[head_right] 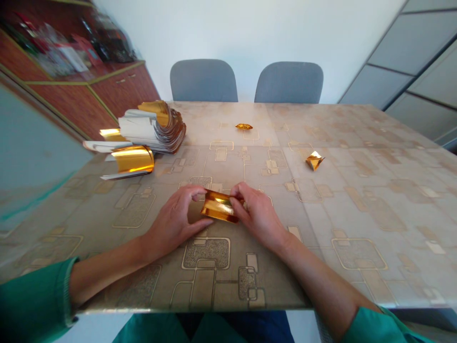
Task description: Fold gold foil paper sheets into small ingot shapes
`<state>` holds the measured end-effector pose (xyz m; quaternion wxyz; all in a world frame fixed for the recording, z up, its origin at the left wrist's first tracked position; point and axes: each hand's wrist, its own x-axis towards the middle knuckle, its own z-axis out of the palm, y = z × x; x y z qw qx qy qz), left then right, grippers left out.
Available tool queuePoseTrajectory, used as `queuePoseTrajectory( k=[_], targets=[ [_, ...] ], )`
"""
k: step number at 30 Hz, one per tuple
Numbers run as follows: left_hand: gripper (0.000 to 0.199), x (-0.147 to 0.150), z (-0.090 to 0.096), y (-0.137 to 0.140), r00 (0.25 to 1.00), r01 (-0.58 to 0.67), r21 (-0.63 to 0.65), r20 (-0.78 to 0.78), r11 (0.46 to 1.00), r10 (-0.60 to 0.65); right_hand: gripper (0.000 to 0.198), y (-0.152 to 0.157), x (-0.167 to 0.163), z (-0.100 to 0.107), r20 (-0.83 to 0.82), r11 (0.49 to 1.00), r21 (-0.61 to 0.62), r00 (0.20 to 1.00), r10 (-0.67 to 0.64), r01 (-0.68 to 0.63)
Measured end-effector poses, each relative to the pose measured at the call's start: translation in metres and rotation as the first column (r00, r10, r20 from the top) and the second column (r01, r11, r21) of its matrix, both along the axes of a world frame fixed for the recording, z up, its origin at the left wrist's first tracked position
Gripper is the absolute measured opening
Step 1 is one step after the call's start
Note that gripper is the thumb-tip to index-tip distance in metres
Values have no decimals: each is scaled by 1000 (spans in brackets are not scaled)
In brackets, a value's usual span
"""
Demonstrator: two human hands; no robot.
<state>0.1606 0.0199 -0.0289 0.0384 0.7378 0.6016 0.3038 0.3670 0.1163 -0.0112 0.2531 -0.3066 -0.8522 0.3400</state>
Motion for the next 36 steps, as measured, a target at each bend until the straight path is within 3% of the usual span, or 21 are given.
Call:
queuePoseTrajectory(
  k=[10,16,21,24,29,36],
  targets=[
    [85,-3,-1,3,938,86,-132,345,988,-36,7,1,-1,-5,-45,999,25,998,38,-37],
    [98,-2,2,8,946,144,-171,314,975,-84,4,0,-1,-2,-116,998,-3,991,67,-68],
    [74,-4,2,11,983,180,-164,75,970,-169,12,1,0,-4,-153,992,54,981,118,-111],
    [77,-5,3,11,993,120,-182,-2,976,-122,22,2,1,-7,-176,985,112,973,147,-128],
    [75,-5,4,11,997,67,-161,48,985,-60,27,2,1,-9,-148,982,132,977,155,-136],
    [42,-8,4,10,990,102,-112,107,988,-90,15,6,-2,-11,-53,972,185,986,157,-145]
  ],
)
